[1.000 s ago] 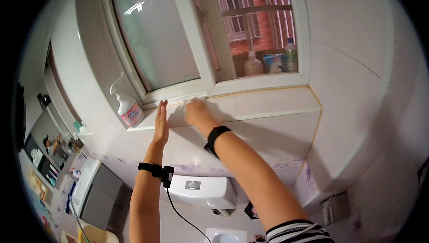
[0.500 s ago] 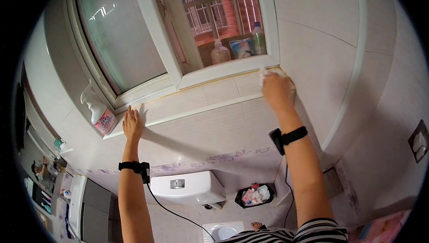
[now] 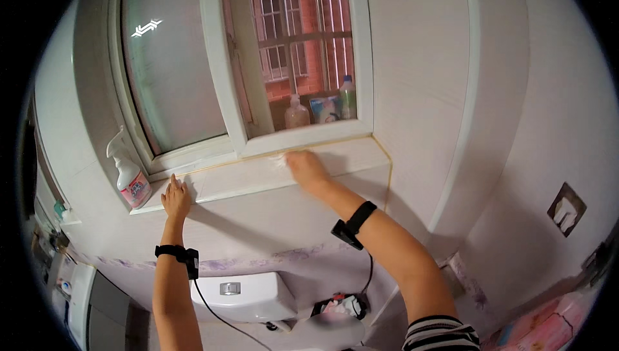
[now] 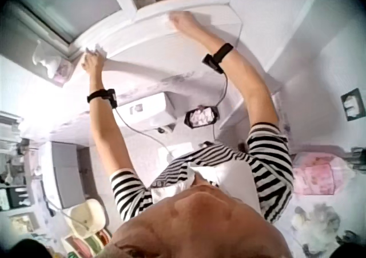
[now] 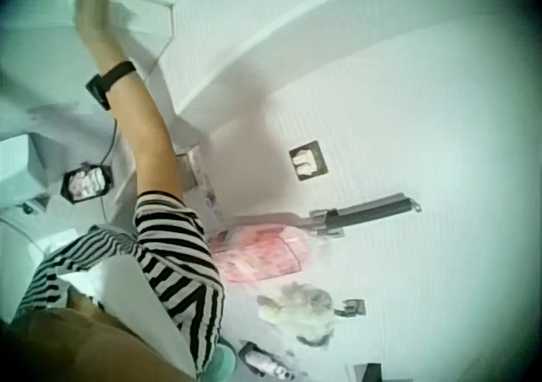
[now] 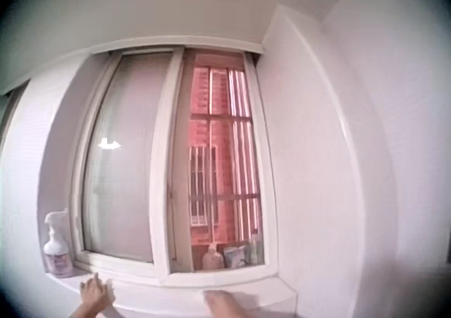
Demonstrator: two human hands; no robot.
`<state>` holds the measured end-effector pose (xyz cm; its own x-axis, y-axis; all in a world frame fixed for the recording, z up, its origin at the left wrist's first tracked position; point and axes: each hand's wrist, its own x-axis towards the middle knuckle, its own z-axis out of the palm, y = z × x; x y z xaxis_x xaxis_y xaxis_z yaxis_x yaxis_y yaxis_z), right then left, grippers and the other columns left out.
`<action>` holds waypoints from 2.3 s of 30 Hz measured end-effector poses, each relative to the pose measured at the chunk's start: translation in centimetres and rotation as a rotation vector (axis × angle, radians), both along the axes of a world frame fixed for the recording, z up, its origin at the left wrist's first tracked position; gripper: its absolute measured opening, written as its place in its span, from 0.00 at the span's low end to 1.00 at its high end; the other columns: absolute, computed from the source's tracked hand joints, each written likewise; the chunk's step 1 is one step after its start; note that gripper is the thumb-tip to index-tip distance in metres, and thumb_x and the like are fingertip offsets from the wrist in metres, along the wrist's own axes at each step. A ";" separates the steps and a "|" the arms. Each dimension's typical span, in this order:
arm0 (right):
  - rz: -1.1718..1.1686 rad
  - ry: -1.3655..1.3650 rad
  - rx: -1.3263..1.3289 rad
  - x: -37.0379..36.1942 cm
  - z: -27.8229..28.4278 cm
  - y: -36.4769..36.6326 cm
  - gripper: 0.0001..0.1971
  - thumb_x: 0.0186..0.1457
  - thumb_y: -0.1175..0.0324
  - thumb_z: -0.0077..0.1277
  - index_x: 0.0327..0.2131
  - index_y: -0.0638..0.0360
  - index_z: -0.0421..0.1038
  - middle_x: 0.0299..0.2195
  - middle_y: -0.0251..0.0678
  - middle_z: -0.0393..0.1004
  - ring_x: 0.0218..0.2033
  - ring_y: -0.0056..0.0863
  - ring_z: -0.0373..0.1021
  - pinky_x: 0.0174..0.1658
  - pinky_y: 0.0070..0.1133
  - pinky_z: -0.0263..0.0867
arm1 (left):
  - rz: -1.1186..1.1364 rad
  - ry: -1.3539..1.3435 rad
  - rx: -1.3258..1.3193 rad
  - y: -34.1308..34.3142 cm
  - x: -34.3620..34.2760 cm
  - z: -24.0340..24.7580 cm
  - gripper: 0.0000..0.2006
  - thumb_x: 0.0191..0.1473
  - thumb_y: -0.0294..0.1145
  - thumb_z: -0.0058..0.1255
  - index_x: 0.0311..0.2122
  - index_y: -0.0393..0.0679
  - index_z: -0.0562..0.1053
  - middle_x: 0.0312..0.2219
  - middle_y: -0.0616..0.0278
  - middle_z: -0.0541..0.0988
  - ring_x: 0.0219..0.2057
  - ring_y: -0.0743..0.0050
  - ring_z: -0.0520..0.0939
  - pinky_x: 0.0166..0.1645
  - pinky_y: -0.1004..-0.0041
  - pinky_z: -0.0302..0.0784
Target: The person wipes a bathroom sink with a cloth, cleans various cups and a soap dispenser, wipes a hairdryer, and then uses a spray bottle and cloth to clean the top of a toilet tank and a wall ledge.
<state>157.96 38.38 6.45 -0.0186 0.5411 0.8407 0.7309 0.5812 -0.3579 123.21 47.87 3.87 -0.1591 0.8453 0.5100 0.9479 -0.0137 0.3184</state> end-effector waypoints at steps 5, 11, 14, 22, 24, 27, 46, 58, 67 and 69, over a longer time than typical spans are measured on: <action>-0.313 0.170 0.489 5.2 13.5 1.1 0.06 0.50 0.74 0.40 0.26 0.64 0.67 0.26 0.50 0.69 0.30 0.47 0.67 0.32 0.35 0.61 | -0.151 0.033 0.070 -0.3 2.9 1.1 0.28 0.54 0.44 0.39 0.58 0.43 0.52 0.52 0.53 0.65 0.58 0.55 0.56 0.59 0.50 0.45; -0.580 -0.019 0.810 13.5 25.5 4.9 0.10 0.50 0.76 0.42 0.36 0.68 0.69 0.39 0.49 0.69 0.42 0.45 0.65 0.46 0.31 0.61 | -0.191 -0.049 0.110 -2.3 5.9 1.2 0.27 0.52 0.45 0.42 0.56 0.44 0.56 0.47 0.57 0.70 0.56 0.57 0.59 0.60 0.54 0.45; -0.757 -0.099 0.704 14.6 26.8 6.7 0.14 0.51 0.76 0.40 0.42 0.67 0.67 0.47 0.48 0.64 0.48 0.42 0.61 0.51 0.29 0.59 | -0.178 -0.091 0.140 -2.4 5.3 1.4 0.28 0.51 0.45 0.43 0.56 0.45 0.57 0.44 0.58 0.71 0.55 0.58 0.61 0.60 0.56 0.46; -0.792 -0.069 0.580 14.3 16.1 7.3 0.18 0.50 0.80 0.38 0.47 0.68 0.62 0.52 0.47 0.60 0.54 0.42 0.56 0.56 0.26 0.55 | -0.167 -0.103 0.147 -2.1 5.1 1.0 0.29 0.50 0.44 0.45 0.56 0.45 0.57 0.41 0.60 0.73 0.53 0.61 0.64 0.59 0.57 0.47; -0.809 -0.052 0.518 13.4 12.4 6.4 0.18 0.50 0.80 0.39 0.47 0.68 0.63 0.52 0.47 0.59 0.54 0.42 0.56 0.55 0.25 0.55 | -0.156 -0.090 0.173 -2.0 5.0 0.9 0.29 0.50 0.45 0.43 0.57 0.46 0.56 0.41 0.59 0.73 0.53 0.60 0.64 0.59 0.55 0.47; -0.813 0.042 0.424 13.0 6.9 5.9 0.18 0.49 0.79 0.40 0.47 0.69 0.63 0.52 0.50 0.59 0.54 0.42 0.56 0.55 0.26 0.56 | -0.149 -0.073 0.211 -1.4 5.4 0.5 0.29 0.51 0.46 0.42 0.57 0.46 0.56 0.41 0.59 0.74 0.54 0.60 0.63 0.59 0.55 0.47; 0.048 -0.532 0.563 -7.4 17.4 8.5 0.14 0.50 0.79 0.41 0.41 0.61 0.69 0.47 0.43 0.66 0.50 0.39 0.62 0.48 0.28 0.64 | -0.151 -0.062 0.231 -2.0 5.0 0.5 0.28 0.47 0.39 0.44 0.54 0.42 0.59 0.42 0.55 0.73 0.52 0.55 0.64 0.57 0.61 0.54; -0.008 -1.041 0.591 -8.3 4.8 13.5 0.12 0.45 0.77 0.42 0.36 0.67 0.68 0.36 0.45 0.69 0.41 0.36 0.65 0.53 0.29 0.57 | -0.164 -0.146 0.286 -1.3 4.9 0.5 0.28 0.47 0.35 0.44 0.55 0.42 0.57 0.39 0.57 0.75 0.52 0.55 0.65 0.56 0.64 0.56; 0.370 -0.858 0.064 -12.0 12.0 12.5 0.08 0.44 0.77 0.46 0.32 0.65 0.69 0.34 0.42 0.71 0.36 0.38 0.67 0.37 0.27 0.64 | -0.187 -0.180 0.286 -2.0 5.1 0.5 0.29 0.47 0.30 0.42 0.56 0.36 0.53 0.39 0.56 0.74 0.51 0.56 0.65 0.55 0.64 0.58; 0.382 -0.811 0.143 -13.2 13.4 12.7 0.10 0.45 0.78 0.45 0.34 0.64 0.69 0.34 0.43 0.72 0.37 0.39 0.68 0.40 0.27 0.65 | -0.192 -0.187 0.309 -2.1 5.1 0.5 0.30 0.46 0.29 0.42 0.57 0.35 0.52 0.39 0.56 0.74 0.51 0.56 0.65 0.54 0.64 0.58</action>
